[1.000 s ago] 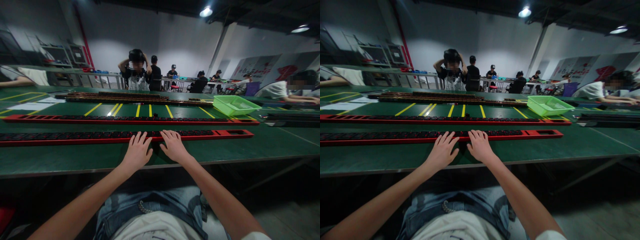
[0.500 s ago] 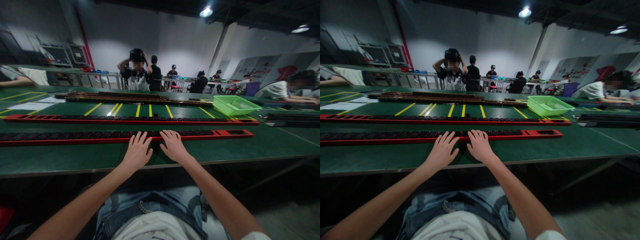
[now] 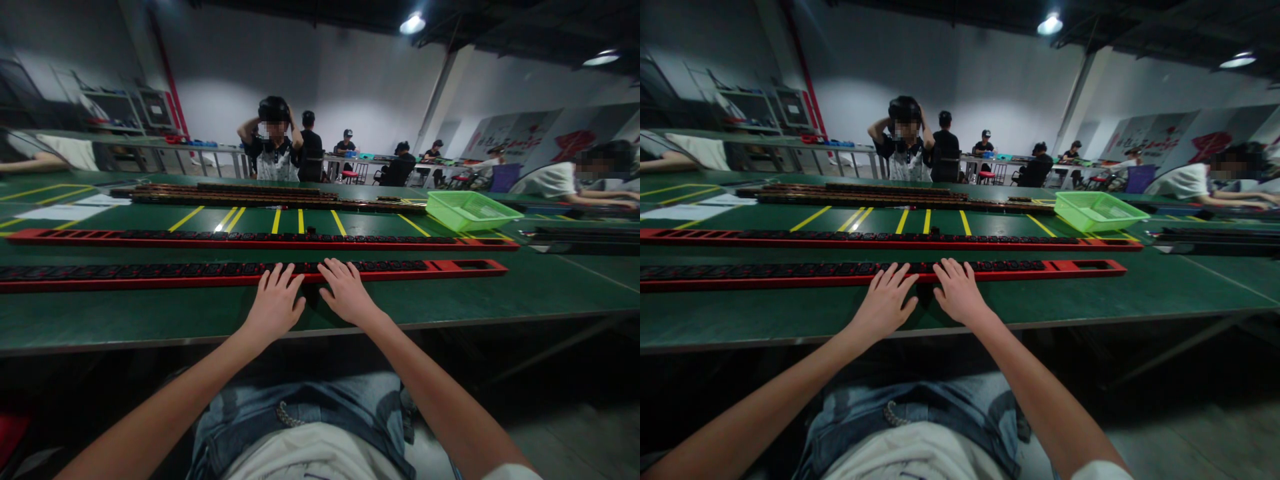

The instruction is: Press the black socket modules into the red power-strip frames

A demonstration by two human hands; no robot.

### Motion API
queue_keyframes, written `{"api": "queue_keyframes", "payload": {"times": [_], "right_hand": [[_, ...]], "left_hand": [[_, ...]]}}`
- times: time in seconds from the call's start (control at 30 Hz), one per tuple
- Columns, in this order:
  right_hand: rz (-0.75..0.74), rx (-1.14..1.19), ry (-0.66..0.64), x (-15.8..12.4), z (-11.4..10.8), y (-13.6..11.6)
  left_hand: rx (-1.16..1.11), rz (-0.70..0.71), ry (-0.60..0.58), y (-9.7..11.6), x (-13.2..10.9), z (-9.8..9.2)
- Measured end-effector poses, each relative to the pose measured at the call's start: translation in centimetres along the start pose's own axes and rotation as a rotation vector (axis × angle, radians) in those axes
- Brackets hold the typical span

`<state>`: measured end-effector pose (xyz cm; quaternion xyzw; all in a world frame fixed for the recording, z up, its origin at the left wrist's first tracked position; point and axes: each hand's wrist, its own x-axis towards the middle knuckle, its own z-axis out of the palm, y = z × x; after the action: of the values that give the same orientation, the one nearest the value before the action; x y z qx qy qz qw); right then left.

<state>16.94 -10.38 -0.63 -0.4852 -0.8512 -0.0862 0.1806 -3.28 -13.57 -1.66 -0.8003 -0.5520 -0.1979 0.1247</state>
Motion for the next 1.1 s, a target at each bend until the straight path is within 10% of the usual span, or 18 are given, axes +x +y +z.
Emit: {"api": "queue_keyframes", "payload": {"times": [1.1], "right_hand": [[-0.012,0.030,0.025,0.07,-0.32,-0.33]], "left_hand": [[0.000,-0.013,0.028,0.25,-0.04,-0.52]]}}
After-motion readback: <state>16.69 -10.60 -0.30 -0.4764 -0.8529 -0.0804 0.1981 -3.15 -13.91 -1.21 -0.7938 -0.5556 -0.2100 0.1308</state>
